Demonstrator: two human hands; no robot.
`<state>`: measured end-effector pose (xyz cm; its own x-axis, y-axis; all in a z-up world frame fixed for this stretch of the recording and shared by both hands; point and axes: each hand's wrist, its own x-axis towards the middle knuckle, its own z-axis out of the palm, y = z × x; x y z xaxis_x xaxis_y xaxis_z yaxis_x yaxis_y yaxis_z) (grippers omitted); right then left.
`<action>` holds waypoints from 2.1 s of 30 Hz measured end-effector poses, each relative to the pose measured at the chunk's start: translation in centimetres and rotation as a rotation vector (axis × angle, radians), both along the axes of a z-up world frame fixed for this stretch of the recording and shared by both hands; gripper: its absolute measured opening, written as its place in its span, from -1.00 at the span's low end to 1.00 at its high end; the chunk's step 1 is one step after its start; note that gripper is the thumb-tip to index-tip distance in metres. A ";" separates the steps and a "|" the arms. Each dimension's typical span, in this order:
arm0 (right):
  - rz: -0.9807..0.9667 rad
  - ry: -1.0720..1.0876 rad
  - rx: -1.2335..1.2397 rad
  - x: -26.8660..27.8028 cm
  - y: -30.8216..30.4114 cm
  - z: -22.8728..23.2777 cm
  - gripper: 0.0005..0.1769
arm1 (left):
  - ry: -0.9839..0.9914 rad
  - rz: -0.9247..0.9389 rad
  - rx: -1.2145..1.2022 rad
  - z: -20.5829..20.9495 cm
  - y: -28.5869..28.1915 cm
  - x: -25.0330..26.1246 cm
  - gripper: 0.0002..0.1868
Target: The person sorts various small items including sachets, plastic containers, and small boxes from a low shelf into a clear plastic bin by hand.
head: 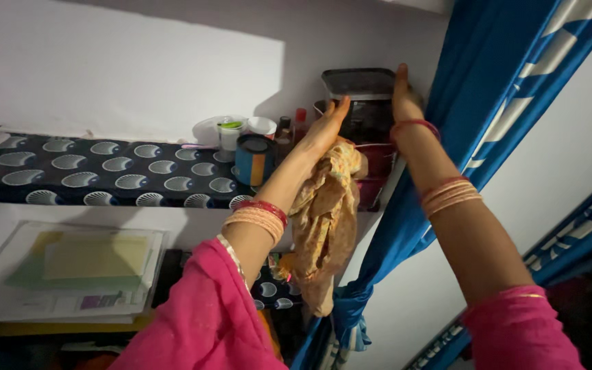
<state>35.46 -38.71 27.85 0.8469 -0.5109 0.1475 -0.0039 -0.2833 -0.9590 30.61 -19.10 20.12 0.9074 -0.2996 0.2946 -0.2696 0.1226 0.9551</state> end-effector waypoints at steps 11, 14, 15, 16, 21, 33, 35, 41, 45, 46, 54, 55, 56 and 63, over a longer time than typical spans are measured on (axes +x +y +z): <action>-0.210 -0.782 -0.597 -2.3 1.9 -3.5 -0.28 | 0.312 -0.178 -0.227 -0.5 0.1 -0.1 0.13; -0.047 -1.131 -0.717 -7.9 4.4 -4.9 -0.40 | -0.127 0.092 -0.280 -2.9 2.6 -1.5 0.25; -0.034 -1.104 -0.714 -10.6 5.2 -6.1 -0.40 | -0.161 0.117 -0.308 -3.4 3.6 -2.2 0.22; 0.170 -1.123 -0.694 -13.5 5.9 -7.8 -0.37 | -0.195 0.143 -0.334 -3.9 4.5 -3.1 0.20; 0.850 -1.029 -0.695 -21.7 12.0 -18.9 0.19 | 0.054 -0.073 -0.659 -8.5 8.0 -9.6 0.06; 0.631 -0.589 -0.384 -24.0 15.3 -42.7 -0.32 | 0.606 0.336 -0.107 -27.9 12.5 -14.6 -0.50; 0.449 -0.390 -0.163 -22.8 15.0 -46.4 -0.39 | 0.453 0.426 -0.055 -32.0 12.3 -13.2 -0.51; 0.256 -0.481 0.364 -16.3 10.0 -56.9 -0.28 | 0.604 0.388 0.163 -46.8 9.9 -9.6 -0.47; -0.069 -0.363 -0.177 -11.0 6.8 -62.7 -0.18 | 0.551 0.329 -0.082 -53.7 5.2 -5.6 -0.46; -0.045 -0.318 -0.195 -9.8 6.8 -64.3 -0.18 | 0.406 0.441 0.138 -54.2 4.0 -4.2 -0.48; 0.221 0.191 -0.439 -4.2 8.2 -71.8 -0.19 | -0.003 0.569 0.536 -50.7 -2.4 4.4 -0.69; 0.209 0.245 -0.464 -4.6 8.0 -72.3 -0.19 | 0.004 0.521 0.746 -50.6 -3.1 5.7 -0.71; 0.209 0.307 -0.483 -4.5 8.1 -72.9 -0.19 | 0.012 0.469 0.954 -50.8 -3.4 6.7 -0.72; 0.356 0.760 -0.671 -2.3 9.3 -75.4 -0.20 | -0.173 0.570 0.634 -54.0 -5.2 9.5 -0.63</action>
